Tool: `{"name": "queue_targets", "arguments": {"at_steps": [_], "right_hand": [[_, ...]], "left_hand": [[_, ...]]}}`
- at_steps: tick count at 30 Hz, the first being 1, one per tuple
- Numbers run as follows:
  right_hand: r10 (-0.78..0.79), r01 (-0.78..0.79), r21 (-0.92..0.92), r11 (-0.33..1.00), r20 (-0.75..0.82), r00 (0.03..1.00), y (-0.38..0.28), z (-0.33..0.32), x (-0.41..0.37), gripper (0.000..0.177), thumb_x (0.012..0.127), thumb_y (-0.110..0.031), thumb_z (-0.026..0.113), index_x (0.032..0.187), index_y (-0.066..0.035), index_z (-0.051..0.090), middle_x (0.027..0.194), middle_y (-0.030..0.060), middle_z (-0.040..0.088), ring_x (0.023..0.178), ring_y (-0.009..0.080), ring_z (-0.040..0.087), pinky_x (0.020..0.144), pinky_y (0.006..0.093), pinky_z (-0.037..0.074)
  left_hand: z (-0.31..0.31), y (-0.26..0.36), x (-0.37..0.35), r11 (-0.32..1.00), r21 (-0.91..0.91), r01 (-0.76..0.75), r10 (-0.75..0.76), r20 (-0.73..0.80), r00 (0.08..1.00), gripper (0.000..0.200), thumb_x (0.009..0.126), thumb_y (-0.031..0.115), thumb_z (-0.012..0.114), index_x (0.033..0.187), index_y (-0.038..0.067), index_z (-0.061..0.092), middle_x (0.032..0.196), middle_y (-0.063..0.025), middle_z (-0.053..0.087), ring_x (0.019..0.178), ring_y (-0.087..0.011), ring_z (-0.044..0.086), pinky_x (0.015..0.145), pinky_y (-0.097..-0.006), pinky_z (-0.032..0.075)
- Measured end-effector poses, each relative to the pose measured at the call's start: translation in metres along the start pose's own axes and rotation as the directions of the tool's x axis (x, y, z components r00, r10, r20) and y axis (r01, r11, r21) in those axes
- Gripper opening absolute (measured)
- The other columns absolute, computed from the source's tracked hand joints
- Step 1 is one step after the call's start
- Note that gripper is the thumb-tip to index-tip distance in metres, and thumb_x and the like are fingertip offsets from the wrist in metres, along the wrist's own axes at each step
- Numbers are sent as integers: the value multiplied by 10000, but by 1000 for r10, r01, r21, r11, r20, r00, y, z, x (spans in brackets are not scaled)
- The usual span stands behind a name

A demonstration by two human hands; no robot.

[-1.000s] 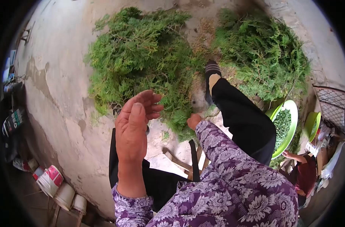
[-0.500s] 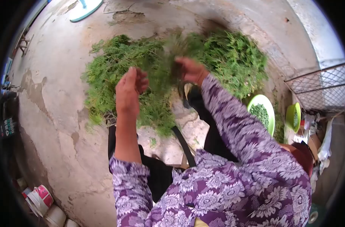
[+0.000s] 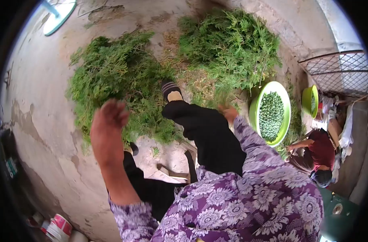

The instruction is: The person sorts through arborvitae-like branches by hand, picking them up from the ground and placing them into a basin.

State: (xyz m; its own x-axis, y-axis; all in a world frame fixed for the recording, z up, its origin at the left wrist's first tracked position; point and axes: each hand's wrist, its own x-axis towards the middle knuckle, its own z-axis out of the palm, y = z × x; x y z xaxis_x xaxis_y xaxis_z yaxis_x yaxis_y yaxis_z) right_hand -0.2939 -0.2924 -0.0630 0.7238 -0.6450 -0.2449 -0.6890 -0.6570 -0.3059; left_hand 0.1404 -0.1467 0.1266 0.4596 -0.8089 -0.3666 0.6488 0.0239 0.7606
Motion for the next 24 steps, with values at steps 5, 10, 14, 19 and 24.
{"name": "queue_targets", "arguments": {"at_steps": [5, 10, 14, 19, 24], "right_hand": [[523, -387, -355, 851, 503, 688, 46, 91, -74, 215, 734, -235, 524, 877, -109, 623, 803, 133, 604, 773, 299, 586, 681, 417, 458], [902, -753, -519, 405, 364, 233, 93, 111, -101, 248, 780, -262, 511, 861, -46, 603, 779, 116, 603, 752, 235, 596, 670, 410, 460], [841, -850, -256, 460, 433, 325, 75, 96, -67, 273, 788, -251, 517, 937, -25, 553, 852, 135, 580, 799, 236, 581, 707, 397, 453], [760, -884, 96, 458, 474, 445, 57, 95, -2, 336, 796, -237, 525, 1031, 1, 490, 944, 160, 552, 858, 237, 562, 753, 381, 445], [779, -808, 471, 353, 330, 533, 59, 98, 77, 420, 805, -222, 533, 1126, 27, 427, 1036, 184, 523, 918, 237, 543, 798, 366, 436]], "left_hand": [[-13, -13, -21, 997, -13, 80, -81, -100, 992, 473, 905, 349, 360, 1117, -66, 442, 993, -182, 551, 838, -229, 536, 754, -311, 425], [-26, -23, -13, 988, 26, 155, -151, -133, 980, 533, 898, 416, 345, 1140, -49, 440, 1000, -181, 549, 841, -224, 527, 766, -314, 409], [-42, -37, -4, 954, 26, 300, -283, -263, 922, 539, 887, 441, 366, 1141, -28, 447, 1015, -162, 545, 831, -200, 514, 742, -294, 403], [-43, -46, 14, 922, -38, 386, -382, -255, 888, 521, 895, 402, 382, 1167, -39, 437, 1045, -164, 528, 874, -193, 496, 801, -301, 401], [-37, -56, 27, 900, 4, 437, -421, -261, 869, 514, 894, 399, 389, 1170, -33, 431, 1054, -154, 521, 874, -198, 498, 790, -303, 409]]}}
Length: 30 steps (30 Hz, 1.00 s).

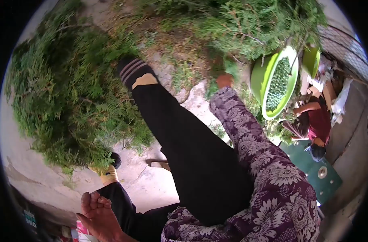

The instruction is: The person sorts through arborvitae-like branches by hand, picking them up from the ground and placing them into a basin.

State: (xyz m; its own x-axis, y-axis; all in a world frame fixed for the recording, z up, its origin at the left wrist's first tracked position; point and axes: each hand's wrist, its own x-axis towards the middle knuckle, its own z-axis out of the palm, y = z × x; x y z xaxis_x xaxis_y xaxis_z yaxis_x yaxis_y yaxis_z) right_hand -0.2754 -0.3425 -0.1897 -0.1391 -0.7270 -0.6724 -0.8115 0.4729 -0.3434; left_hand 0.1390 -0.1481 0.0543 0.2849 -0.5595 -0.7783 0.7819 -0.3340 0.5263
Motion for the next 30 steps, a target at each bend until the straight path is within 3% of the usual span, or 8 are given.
{"name": "queue_targets", "arguments": {"at_steps": [7, 11, 14, 15, 17, 20, 26, 30], "right_hand": [[-144, 227, 421, 878, -220, 965, -47, -1, -51, 534, 816, -205, 542, 1239, 59, 351, 1147, 213, 489, 989, 238, 520, 853, 346, 426], [275, -39, 739, 672, -201, 940, 14, -30, -58, 638, 796, -296, 588, 1236, 89, 332, 1226, 222, 418, 1105, 265, 431, 906, 312, 379], [369, -268, 278, 922, -424, 827, 136, -42, -52, 806, 665, -492, 645, 1233, 22, 396, 1206, 233, 447, 1112, 311, 441, 931, 383, 350], [467, -494, 68, 867, -457, 757, 169, -45, -57, 861, 627, -554, 639, 1261, -31, 381, 1233, 205, 433, 1132, 340, 416, 958, 406, 318], [695, -738, 111, 666, -453, 559, 240, -45, -73, 932, 576, -590, 659, 1293, -85, 344, 1274, 207, 380, 1163, 315, 388, 977, 405, 303], [860, -799, 350, 490, -347, 375, 302, -43, -94, 955, 599, -478, 714, 1333, -84, 247, 1307, 151, 359, 1198, 264, 350, 990, 382, 294], [496, -506, -57, 861, -127, 859, 315, -70, -80, 832, 658, -272, 679, 1346, -132, 232, 1239, 139, 421, 998, 235, 449, 854, 351, 382], [89, -46, -226, 973, 186, 978, 309, -81, -65, 783, 705, -107, 651, 1356, -170, 220, 1185, 129, 471, 839, 212, 529, 745, 326, 452]], "left_hand": [[-10, -18, 11, 993, 32, 111, -111, 22, 994, 501, 896, 396, 384, 1170, -21, 427, 1074, -154, 519, 869, -191, 510, 778, -301, 423], [-13, -24, 14, 991, 52, 125, -124, -23, 992, 490, 897, 390, 387, 1172, -15, 423, 1064, -144, 521, 853, -181, 513, 764, -298, 425], [-9, -27, 16, 987, 94, 127, -126, -24, 992, 483, 898, 387, 389, 1170, -11, 423, 1054, -135, 523, 849, -176, 513, 755, -290, 424], [-8, -28, 17, 985, 116, 125, -125, -6, 992, 480, 898, 387, 390, 1169, -8, 423, 1049, -131, 524, 847, -174, 513, 751, -285, 424], [-7, -33, 20, 979, 136, 150, -143, -61, 988, 488, 891, 402, 399, 1152, -8, 436, 1023, -123, 537, 837, -175, 510, 739, -279, 414], [-11, -43, 24, 962, 173, 212, -186, -153, 971, 485, 886, 412, 409, 1130, -5, 452, 992, -109, 551, 821, -172, 510, 728, -274, 405], [-13, -52, 29, 923, 237, 303, -245, -242, 939, 462, 890, 402, 407, 1116, 3, 457, 965, -93, 561, 784, -153, 523, 712, -267, 417], [-5, -49, 31, 923, 267, 276, -219, -225, 949, 458, 892, 398, 403, 1118, 2, 454, 963, -99, 563, 770, -154, 531, 694, -253, 429]]}}
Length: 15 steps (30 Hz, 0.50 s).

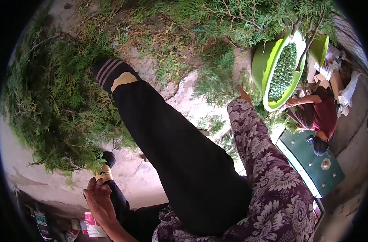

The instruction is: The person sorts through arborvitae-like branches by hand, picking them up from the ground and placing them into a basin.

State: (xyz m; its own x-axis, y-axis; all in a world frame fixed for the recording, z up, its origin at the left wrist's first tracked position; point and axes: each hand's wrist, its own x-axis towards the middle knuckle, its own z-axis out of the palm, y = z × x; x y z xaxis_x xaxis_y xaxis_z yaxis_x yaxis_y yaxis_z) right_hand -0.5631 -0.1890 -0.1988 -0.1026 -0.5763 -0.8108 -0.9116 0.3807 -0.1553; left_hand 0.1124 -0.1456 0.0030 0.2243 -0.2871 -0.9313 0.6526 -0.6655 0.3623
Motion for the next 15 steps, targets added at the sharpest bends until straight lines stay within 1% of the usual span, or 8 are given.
{"name": "queue_targets", "arguments": {"at_steps": [1, 4, 6, 8, 10, 12, 14, 15], "right_hand": [[282, -280, 75, 957, -15, 959, -47, -12, -9, 722, 722, -47, 608, 1341, -167, 255, 1023, 123, 556, 775, 210, 538, 727, 322, 443], [333, -334, 13, 942, -126, 934, -99, -18, -15, 656, 753, -44, 568, 1330, -155, 276, 931, 123, 587, 739, 214, 538, 707, 320, 438], [299, -307, -40, 951, -138, 944, -110, -12, -7, 592, 794, -226, 557, 1320, -132, 299, 992, 148, 574, 817, 243, 554, 749, 333, 436], [540, -523, 156, 838, -94, 837, -127, -9, 2, 617, 806, -432, 500, 1300, -101, 335, 1090, 180, 541, 962, 291, 533, 829, 350, 413], [446, -393, 258, 883, -196, 873, -125, 4, -5, 805, 699, -528, 595, 1242, 26, 382, 1130, 285, 484, 1048, 321, 502, 862, 361, 414], [256, -205, 232, 951, -214, 943, -107, 18, -1, 896, 643, -593, 620, 1270, -10, 356, 1202, 297, 407, 1102, 366, 439, 891, 403, 394], [282, -293, -67, 954, -138, 949, -139, 11, -13, 1039, 518, -654, 674, 1330, -141, 278, 1348, 242, 161, 1190, 450, 254, 944, 501, 309], [259, -288, -180, 941, -167, 951, -173, 4, -22, 1037, 512, -634, 689, 1332, -153, 274, 1348, 239, 168, 1198, 440, 246, 954, 501, 292]], "left_hand": [[0, 1, 0, 1000, 1, -2, 2, -1, 1000, 458, 892, 398, 403, 1118, 2, 454, 963, -99, 563, 770, -154, 531, 694, -253, 429], [2, 2, 1, 1000, -19, -7, 7, 13, 1000, 456, 894, 395, 399, 1119, 1, 453, 971, -106, 561, 772, -156, 530, 696, -255, 429], [2, 3, 0, 1000, -17, -10, 11, 30, 999, 463, 893, 398, 399, 1125, 1, 447, 977, -111, 559, 778, -158, 528, 701, -258, 423], [4, 6, -3, 1000, -18, -18, 19, 44, 999, 468, 891, 402, 403, 1127, 1, 448, 980, -113, 558, 778, -158, 528, 702, -261, 420], [3, 5, -3, 999, -31, -28, 29, 57, 998, 473, 888, 406, 406, 1128, 1, 449, 983, -115, 557, 777, -159, 529, 703, -263, 418], [0, 3, -2, 999, -32, -30, 31, 27, 999, 482, 885, 412, 409, 1125, -4, 451, 981, -117, 558, 781, -161, 527, 703, -262, 414], [-3, 1, -3, 999, -31, -33, 34, 30, 999, 486, 885, 413, 408, 1121, -10, 452, 976, -116, 559, 783, -161, 525, 704, -261, 413], [-4, -1, -3, 999, -24, -34, 35, 31, 999, 490, 885, 414, 408, 1117, -15, 453, 972, -116, 560, 785, -161, 522, 705, -260, 413]]}}
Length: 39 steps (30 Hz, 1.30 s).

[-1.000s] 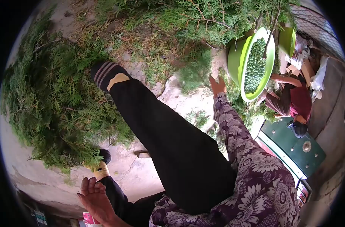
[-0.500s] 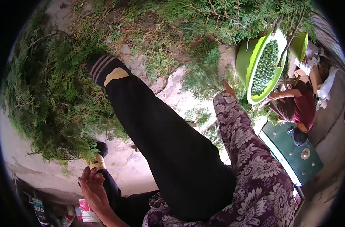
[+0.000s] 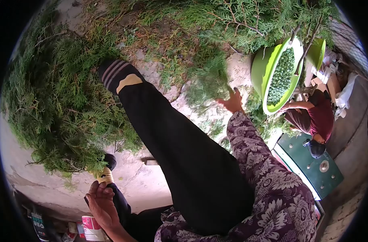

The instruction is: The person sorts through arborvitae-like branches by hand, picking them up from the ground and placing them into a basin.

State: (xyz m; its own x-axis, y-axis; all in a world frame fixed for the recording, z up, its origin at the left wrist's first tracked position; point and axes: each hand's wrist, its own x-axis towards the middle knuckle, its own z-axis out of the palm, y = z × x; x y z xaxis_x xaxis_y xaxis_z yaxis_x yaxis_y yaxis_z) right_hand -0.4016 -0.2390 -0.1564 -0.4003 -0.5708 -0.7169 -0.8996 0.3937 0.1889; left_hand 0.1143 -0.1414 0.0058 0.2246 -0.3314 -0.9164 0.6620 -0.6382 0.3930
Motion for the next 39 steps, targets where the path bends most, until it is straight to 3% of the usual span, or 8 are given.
{"name": "queue_targets", "arguments": {"at_steps": [3, 11, 17, 21, 26, 29, 35, 39], "right_hand": [[12, -22, -160, 987, -64, 998, -30, 11, -7, 1082, 485, -575, 733, 1345, -155, 230, 1353, 227, 175, 1225, 416, 215, 989, 498, 222], [-48, 49, 24, 999, -42, 998, -42, 21, -11, 1139, 526, -583, 707, 1324, 23, 164, 1279, 233, 344, 1200, 355, 308, 990, 439, 221], [-385, 355, -479, 803, 38, 922, -75, -32, -44, 1224, 411, -568, 757, 1303, 39, 179, 1261, 223, 350, 1157, 330, 361, 958, 447, 254], [-280, 227, -527, 819, -21, 960, -75, 2, -37, 1269, 389, -542, 780, 1322, 18, 127, 1281, 247, 295, 1191, 351, 299, 971, 472, 206], [28, -28, 3, 1000, -294, 956, -91, 15, 3, 1125, 505, -343, 804, 1329, -20, 109, 1272, 288, 279, 1140, 393, 347, 937, 453, 328], [135, -149, -38, 988, -253, 958, -79, 12, 34, 1042, 505, -307, 802, 1299, -37, 184, 1213, 275, 375, 1045, 372, 459, 868, 455, 392], [-26, 1, -125, 992, -195, 980, -77, 4, 24, 364, 691, -242, 620, 979, -38, 531, 902, 181, 589, 827, 318, 578, 747, 415, 454], [37, 126, 538, 834, -282, 959, -12, 1, -28, 247, 765, -220, 515, 888, -26, 605, 933, 172, 591, 812, 304, 582, 695, 370, 477]], "left_hand": [[-4, -3, -2, 1000, 0, -18, 18, 2, 1000, 495, 885, 414, 406, 1111, -24, 452, 967, -122, 561, 781, -164, 522, 705, -260, 415], [-5, -6, -10, 998, -3, -69, 69, 1, 998, 517, 878, 430, 410, 1110, -30, 449, 967, -136, 553, 775, -164, 519, 708, -263, 415], [-9, -11, -12, 997, -32, -69, 70, 17, 997, 524, 871, 430, 425, 1109, -36, 447, 975, -143, 546, 776, -163, 513, 719, -273, 403], [-6, -10, -14, 998, -27, -62, 62, -1, 998, 510, 876, 411, 426, 1112, -41, 443, 971, -146, 545, 786, -165, 507, 719, -272, 399], [-9, -13, -12, 998, -48, -48, 50, 28, 998, 501, 883, 392, 421, 1125, -47, 435, 975, -143, 545, 800, -163, 506, 724, -273, 400], [-7, -12, -11, 998, -39, -46, 48, 44, 998, 492, 888, 383, 417, 1129, -46, 436, 980, -142, 545, 803, -164, 507, 729, -275, 401], [-6, -15, -8, 1000, -18, -21, 22, 41, 999, 479, 891, 373, 415, 1133, -40, 440, 984, -137, 548, 806, -162, 507, 738, -278, 401], [-6, -20, -4, 999, 36, 7, -8, 34, 999, 487, 885, 403, 417, 1134, -15, 449, 979, -93, 557, 807, -150, 521, 715, -246, 402]]}}
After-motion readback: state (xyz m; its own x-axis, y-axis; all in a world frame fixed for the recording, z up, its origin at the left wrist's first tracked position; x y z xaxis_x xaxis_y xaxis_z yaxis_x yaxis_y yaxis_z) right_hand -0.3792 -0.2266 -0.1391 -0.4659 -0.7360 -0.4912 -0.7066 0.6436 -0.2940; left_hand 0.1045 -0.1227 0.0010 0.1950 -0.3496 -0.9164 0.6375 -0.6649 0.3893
